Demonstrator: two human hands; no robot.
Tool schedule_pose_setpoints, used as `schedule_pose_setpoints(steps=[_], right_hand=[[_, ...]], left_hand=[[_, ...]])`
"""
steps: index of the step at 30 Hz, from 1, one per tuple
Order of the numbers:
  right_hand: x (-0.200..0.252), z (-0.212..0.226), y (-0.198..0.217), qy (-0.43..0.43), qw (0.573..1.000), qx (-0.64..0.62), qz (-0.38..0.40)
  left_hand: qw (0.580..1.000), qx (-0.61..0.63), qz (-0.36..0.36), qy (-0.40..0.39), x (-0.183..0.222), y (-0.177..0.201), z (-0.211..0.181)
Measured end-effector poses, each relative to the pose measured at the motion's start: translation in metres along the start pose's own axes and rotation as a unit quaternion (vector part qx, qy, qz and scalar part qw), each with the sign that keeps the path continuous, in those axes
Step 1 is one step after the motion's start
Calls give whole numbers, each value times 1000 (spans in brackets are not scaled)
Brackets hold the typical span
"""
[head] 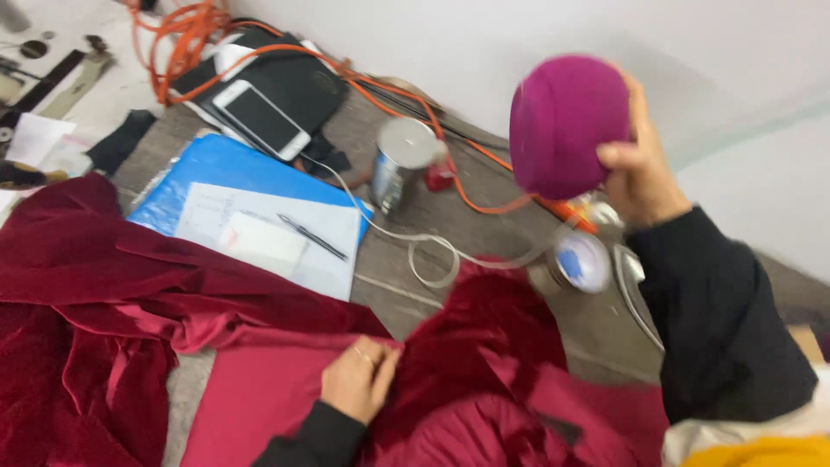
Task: Ironing and pressing seams of a red garment using a steam iron and a wooden clapper on a sleeve board.
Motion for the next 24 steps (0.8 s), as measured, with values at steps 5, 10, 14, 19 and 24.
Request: schedule_pose_setpoints(steps=[5,10,14,19,24], right_hand=[[170,56,-29,-32,996,-34,-75],[289,81,-70,-137,980,11,-142],[356,93,-80,-140,981,49,-126],[437,101,-74,-197,977,-43,-73],[515,84,-92,-210,966,-146,-35]], left_hand=[[968,208,-57,-131,-9,23,-108],[813,544,191,-80,5,-11,-223],[789,579,200,-47,38,-52,-250],[636,750,180,-4,101,-66,-258],[613,740,86,263,183,-121,-264]])
Point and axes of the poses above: each hand's wrist, its own x-axis away from the middle knuckle, its own y-axis out of the back of the hand, z = x × y, the point moved 2 cm from there along -x, towards the middle knuckle, and after that the axes turned 9 degrees about z, right-handed, at the moved point
